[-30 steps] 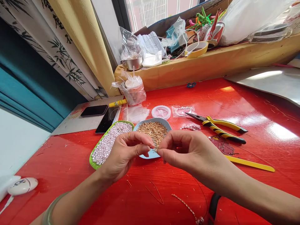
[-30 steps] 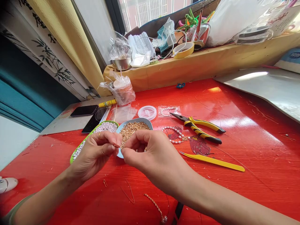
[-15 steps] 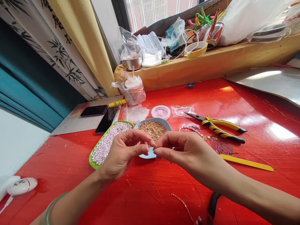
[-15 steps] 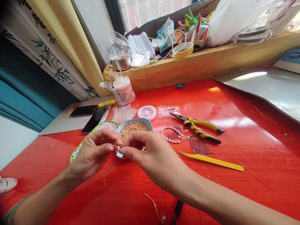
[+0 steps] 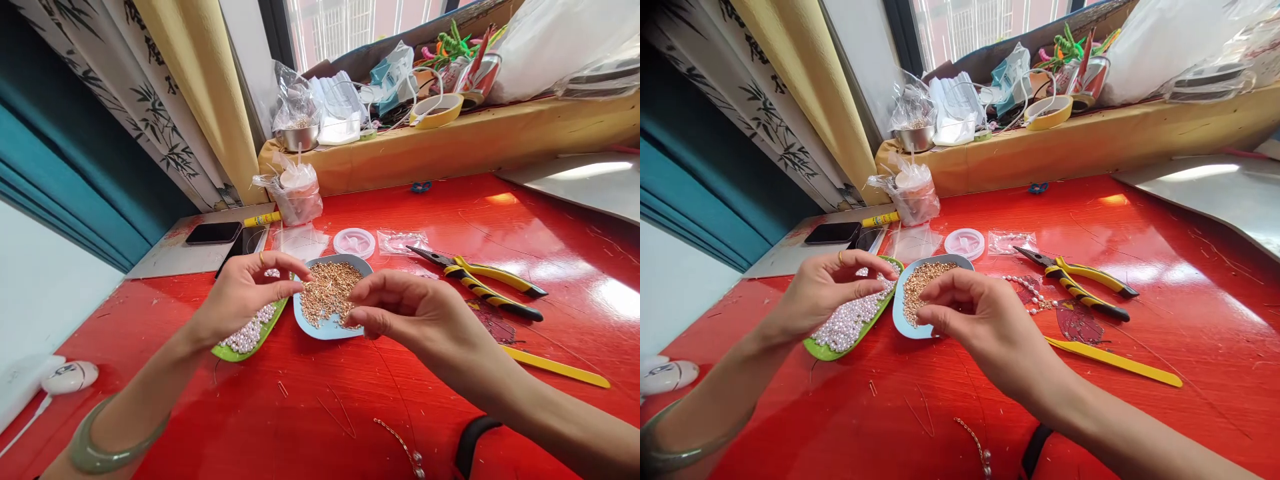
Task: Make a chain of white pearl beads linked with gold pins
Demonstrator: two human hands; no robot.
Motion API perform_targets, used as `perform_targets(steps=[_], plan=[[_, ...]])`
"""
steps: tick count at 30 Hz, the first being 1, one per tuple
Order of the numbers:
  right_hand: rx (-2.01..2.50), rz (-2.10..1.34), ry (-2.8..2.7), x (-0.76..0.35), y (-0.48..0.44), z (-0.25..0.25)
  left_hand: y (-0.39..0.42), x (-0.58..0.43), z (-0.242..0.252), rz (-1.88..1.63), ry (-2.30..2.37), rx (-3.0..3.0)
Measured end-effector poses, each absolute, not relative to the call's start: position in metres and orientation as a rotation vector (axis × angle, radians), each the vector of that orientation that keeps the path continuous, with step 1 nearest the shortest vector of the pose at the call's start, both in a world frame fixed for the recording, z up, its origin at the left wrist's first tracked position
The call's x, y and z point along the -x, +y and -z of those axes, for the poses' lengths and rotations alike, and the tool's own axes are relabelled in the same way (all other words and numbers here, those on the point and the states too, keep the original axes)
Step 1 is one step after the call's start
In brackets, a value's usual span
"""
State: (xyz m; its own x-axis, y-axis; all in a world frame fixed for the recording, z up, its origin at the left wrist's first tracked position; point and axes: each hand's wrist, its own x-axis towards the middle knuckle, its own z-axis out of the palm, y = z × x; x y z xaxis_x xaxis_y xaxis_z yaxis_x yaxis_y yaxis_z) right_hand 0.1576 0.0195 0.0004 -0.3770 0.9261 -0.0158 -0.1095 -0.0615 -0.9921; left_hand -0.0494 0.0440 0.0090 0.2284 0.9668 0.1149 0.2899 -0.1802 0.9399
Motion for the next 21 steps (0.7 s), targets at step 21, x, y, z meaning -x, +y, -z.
perform_targets(steps=[21], plan=[[1.094, -1.56, -1.401, -0.158, 0.02, -0.002, 0.078, 0.087, 0.017, -0.083, 1.638, -2.212]])
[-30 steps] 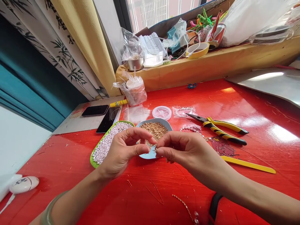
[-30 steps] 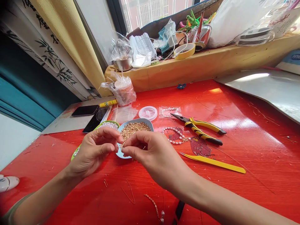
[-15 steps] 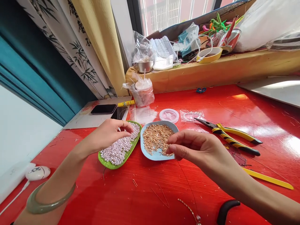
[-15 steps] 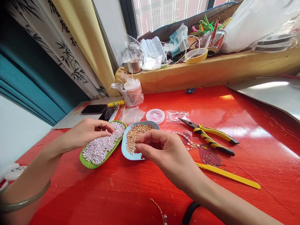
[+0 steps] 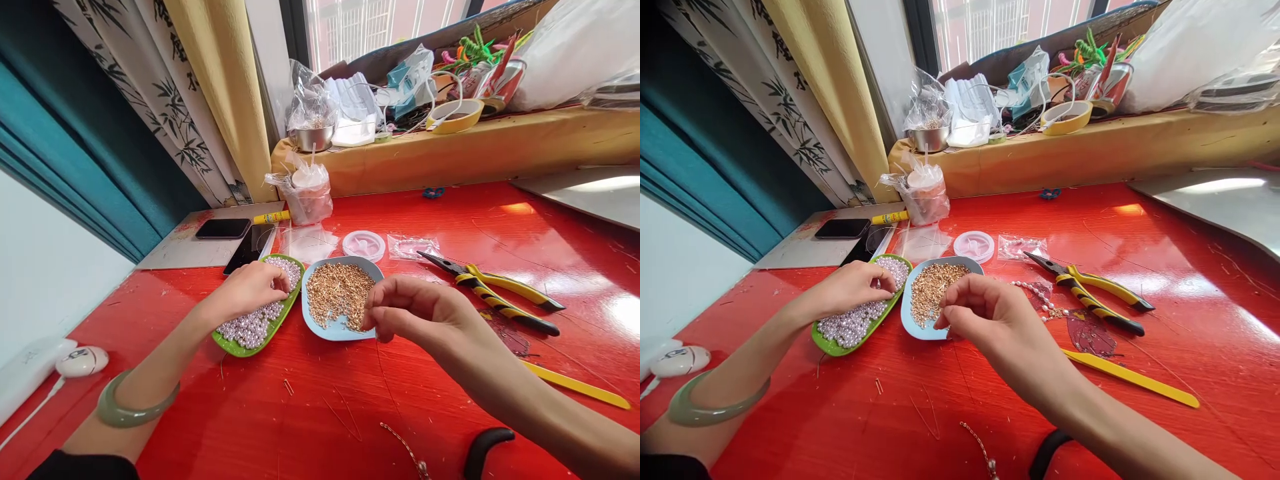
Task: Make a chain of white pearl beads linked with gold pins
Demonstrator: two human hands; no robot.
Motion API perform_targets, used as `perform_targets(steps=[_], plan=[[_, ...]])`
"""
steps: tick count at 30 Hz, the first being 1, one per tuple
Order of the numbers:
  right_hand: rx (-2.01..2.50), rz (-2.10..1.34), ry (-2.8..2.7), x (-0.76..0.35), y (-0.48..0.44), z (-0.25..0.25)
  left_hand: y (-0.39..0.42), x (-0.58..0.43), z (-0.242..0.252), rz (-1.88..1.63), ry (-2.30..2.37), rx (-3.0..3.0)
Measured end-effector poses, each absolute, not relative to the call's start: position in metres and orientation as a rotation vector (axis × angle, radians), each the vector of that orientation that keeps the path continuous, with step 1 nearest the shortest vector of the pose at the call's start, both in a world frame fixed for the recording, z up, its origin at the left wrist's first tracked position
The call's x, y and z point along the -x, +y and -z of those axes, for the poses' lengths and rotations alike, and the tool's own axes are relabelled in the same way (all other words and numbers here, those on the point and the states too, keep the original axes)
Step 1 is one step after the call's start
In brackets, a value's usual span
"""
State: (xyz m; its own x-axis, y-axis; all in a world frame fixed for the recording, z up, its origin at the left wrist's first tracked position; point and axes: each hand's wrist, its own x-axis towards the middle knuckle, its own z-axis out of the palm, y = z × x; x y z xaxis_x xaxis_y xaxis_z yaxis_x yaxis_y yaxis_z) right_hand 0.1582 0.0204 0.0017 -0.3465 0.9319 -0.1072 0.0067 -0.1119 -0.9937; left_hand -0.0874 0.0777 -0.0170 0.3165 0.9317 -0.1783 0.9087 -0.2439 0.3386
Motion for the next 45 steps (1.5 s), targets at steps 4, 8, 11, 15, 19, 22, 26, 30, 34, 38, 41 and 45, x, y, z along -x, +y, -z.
perform_targets(steps=[4, 8, 11, 15, 19, 22, 26, 30, 34, 38, 41, 45], plan=[[1.117, -1.549, -1.44, -0.157, 0.02, -0.001, 0.077, 0.088, 0.02, -0.102, 1.656, -2.237], [1.132, -1.54, -1.457, -0.156, 0.02, 0.0, 0.078, 0.086, 0.022, -0.169, 1.662, -2.227], [1.115, -1.542, -1.461, -0.157, 0.02, 0.0, 0.079, 0.083, 0.02, -0.251, 1.624, -2.184], [1.064, -1.558, -1.462, -0.157, 0.019, -0.002, 0.075, 0.077, 0.011, -0.414, 1.498, -2.074], [1.052, -1.586, -1.447, -0.155, 0.015, -0.006, 0.061, 0.065, 0.002, -0.748, 1.182, -1.637], [1.071, -1.595, -1.445, -0.155, 0.011, -0.008, 0.048, 0.054, 0.0, -0.834, 0.984, -1.425], [1.068, -1.639, -1.471, -0.154, 0.005, -0.01, 0.036, 0.042, 0.003, -0.823, 0.847, -1.324], [1.111, -1.714, -1.467, -0.152, 0.001, -0.011, 0.031, 0.037, 0.004, -0.839, 0.797, -1.244], [1.113, -1.755, -1.467, -0.15, 0.001, -0.012, 0.028, 0.035, 0.003, -0.834, 0.801, -1.212], [1.13, -1.758, -1.486, -0.15, 0.003, -0.013, 0.027, 0.034, 0.003, -0.833, 0.818, -1.212], [1.142, -1.758, -1.502, -0.15, 0.003, -0.012, 0.027, 0.033, 0.004, -0.822, 0.845, -1.213], [1.151, -1.778, -1.488, -0.151, 0.003, -0.01, 0.027, 0.032, 0.004, -0.808, 0.876, -1.234]])
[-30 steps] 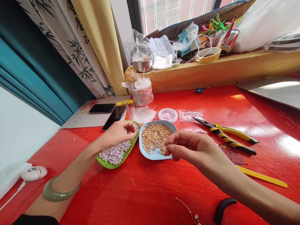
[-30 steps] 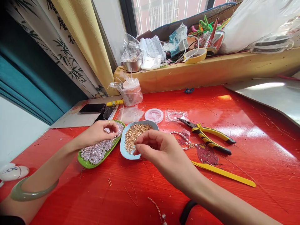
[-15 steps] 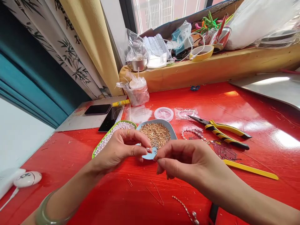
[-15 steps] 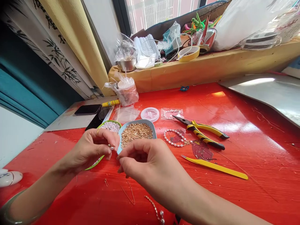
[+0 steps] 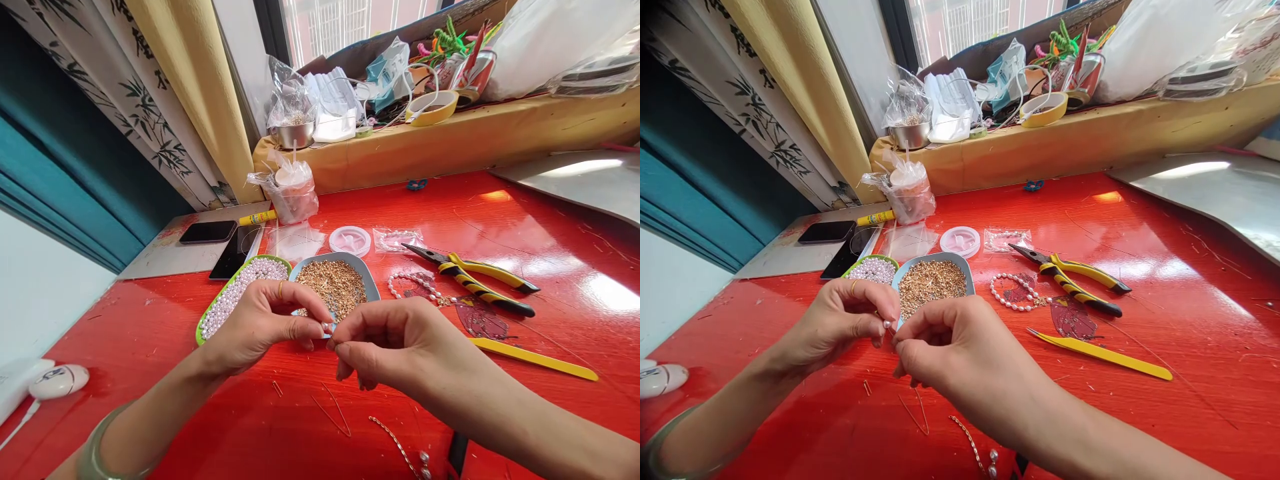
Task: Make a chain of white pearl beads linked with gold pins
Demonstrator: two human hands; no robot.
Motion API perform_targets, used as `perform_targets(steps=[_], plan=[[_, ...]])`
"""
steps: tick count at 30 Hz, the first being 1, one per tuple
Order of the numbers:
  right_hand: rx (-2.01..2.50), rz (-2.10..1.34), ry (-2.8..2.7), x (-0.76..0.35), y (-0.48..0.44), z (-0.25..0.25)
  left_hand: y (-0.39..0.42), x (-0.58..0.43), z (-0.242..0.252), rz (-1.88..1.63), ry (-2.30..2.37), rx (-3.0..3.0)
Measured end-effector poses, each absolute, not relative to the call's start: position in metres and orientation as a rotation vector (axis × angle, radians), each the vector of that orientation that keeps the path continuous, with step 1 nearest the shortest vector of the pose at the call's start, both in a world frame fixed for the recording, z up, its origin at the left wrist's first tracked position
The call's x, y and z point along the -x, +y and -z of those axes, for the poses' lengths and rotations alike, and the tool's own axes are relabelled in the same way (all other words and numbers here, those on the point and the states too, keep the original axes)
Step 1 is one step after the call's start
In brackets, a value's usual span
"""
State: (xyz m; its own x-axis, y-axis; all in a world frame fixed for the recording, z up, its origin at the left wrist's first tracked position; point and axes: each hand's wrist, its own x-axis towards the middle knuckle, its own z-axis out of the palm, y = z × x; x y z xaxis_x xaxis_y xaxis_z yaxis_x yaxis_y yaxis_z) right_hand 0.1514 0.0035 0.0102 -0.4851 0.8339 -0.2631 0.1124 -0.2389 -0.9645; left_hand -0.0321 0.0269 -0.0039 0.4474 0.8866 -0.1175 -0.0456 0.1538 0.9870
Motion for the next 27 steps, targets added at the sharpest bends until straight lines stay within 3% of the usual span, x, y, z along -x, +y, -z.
perform_targets(steps=[20, 27], plan=[[1.138, -1.861, -1.452, -0.1525, 0.0064, -0.0074, 0.0261, 0.0337, 0.0031, -0.791, 0.865, -1.35], [1.152, -1.722, -1.546, -0.1502, 0.0057, -0.007, 0.0249, 0.0339, -0.0026, -0.819, 0.81, -1.582]])
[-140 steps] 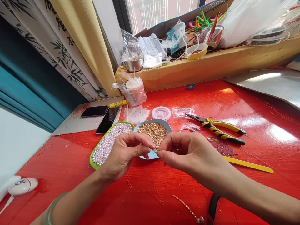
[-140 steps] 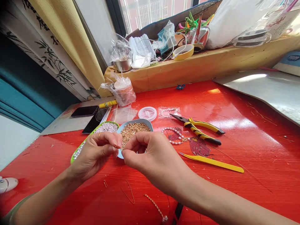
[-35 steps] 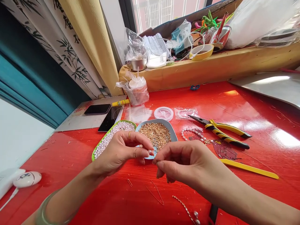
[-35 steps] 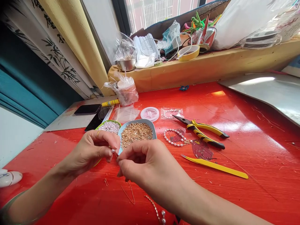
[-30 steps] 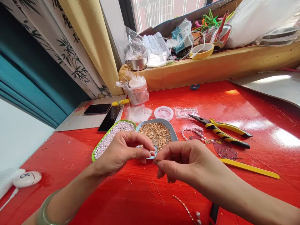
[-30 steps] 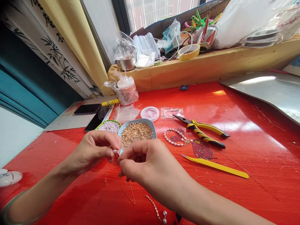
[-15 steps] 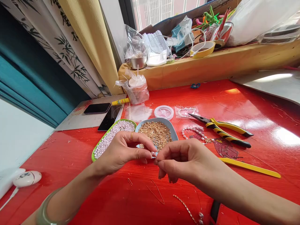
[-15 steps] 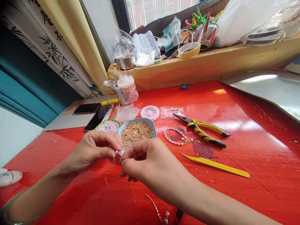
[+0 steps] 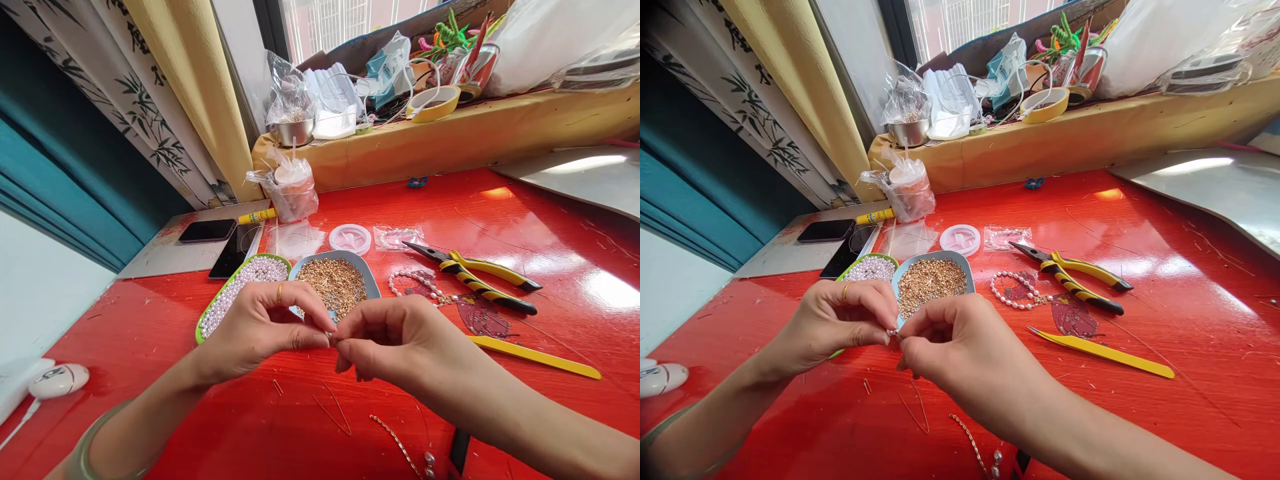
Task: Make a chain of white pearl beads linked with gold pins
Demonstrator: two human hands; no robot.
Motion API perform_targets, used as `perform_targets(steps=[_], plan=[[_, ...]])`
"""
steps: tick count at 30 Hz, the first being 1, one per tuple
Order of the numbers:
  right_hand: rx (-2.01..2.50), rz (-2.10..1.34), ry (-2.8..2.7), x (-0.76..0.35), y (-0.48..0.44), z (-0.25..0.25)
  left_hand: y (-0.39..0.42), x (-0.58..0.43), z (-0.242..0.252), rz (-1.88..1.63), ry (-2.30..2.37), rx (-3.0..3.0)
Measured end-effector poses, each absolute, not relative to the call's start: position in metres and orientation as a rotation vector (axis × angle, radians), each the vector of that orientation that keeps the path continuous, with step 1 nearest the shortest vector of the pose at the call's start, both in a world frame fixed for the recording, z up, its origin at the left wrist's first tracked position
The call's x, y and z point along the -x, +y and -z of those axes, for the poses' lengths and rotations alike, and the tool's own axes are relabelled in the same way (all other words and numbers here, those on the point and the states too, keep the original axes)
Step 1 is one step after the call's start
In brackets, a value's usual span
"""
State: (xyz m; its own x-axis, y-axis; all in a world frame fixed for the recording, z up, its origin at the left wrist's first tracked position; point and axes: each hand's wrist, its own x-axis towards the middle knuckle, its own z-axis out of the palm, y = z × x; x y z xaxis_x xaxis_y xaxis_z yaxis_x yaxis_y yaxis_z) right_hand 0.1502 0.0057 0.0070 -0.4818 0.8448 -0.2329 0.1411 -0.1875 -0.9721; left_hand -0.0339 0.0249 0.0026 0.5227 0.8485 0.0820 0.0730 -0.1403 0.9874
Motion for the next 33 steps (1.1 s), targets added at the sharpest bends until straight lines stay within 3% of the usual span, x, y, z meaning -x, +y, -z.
perform_targets(steps=[11, 33], plan=[[1.206, -1.397, -1.839, -0.151, 0.004, -0.006, 0.02, 0.034, -0.007, -0.832, 0.867, -1.697], [1.082, -1.25, -1.878, -0.156, 0.005, -0.002, 0.016, 0.029, -0.01, -1.027, 0.84, -2.183]])
